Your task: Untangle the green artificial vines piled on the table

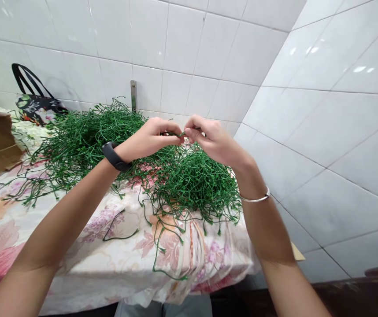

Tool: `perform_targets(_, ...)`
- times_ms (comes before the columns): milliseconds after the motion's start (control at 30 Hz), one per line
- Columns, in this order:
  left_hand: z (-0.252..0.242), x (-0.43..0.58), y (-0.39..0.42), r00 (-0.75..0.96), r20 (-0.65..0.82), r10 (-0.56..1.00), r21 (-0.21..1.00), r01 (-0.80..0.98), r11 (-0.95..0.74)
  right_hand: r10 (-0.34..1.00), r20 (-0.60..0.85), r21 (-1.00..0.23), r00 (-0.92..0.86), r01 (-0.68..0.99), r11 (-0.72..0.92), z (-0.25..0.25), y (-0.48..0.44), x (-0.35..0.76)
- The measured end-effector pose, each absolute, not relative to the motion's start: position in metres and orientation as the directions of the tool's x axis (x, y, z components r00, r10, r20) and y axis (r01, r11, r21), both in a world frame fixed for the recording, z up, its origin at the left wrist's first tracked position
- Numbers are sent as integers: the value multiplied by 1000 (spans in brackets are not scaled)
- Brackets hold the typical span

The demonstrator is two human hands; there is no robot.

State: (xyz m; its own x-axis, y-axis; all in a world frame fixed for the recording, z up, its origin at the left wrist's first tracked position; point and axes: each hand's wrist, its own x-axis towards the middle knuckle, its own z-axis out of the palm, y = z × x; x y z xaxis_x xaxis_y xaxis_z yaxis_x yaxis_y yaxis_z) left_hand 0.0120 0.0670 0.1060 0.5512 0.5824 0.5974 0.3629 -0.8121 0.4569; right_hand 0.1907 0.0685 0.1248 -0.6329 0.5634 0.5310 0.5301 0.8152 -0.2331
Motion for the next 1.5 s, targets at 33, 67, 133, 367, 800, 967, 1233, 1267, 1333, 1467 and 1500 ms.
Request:
perform_targets(33,107,12,66,567,564,601,509,335,-793,568,529,-244,-630,529,813,125,69,191)
perform_targets(67,108,12,66,577,537,615,552,311,-774,570,529,-255,-628,523,813,125,69,192)
perform_targets(133,109,12,65,581,512,632,610,272,-744,568,534,-278,-626,505,817,126,68,193)
perform_targets(367,110,13,60,460,586,668,694,141,-706,502,543,-424,-673,297,856,129,56,190)
perform_targets(800,99,23,53,411,557,722,830,-239,-505,556,514,-836,-653,-236,495,113,66,166)
perform_targets(967,98,22,57,373,552,745,833,-224,-505,609,501,-861,-614,-281,424,107,70,160)
perform_targets(1233,104,19,53,354,568,743,817,-132,-562,680,483,-872,-551,-237,428,105,71,157)
perform_targets(1267,106,17,52,380,563,734,812,-85,-578,676,488,-869,-553,-229,439,106,72,157)
perform_targets(1333,111,13,51,449,540,712,798,-5,-602,656,515,-849,-551,-224,479,109,72,159)
perform_targets(1467,116,6,50,562,510,651,774,31,-633,626,570,-810,-532,-233,539,113,71,162)
perform_targets(1500,116,6,50,564,518,643,770,19,-637,632,569,-811,-527,-231,537,114,70,162)
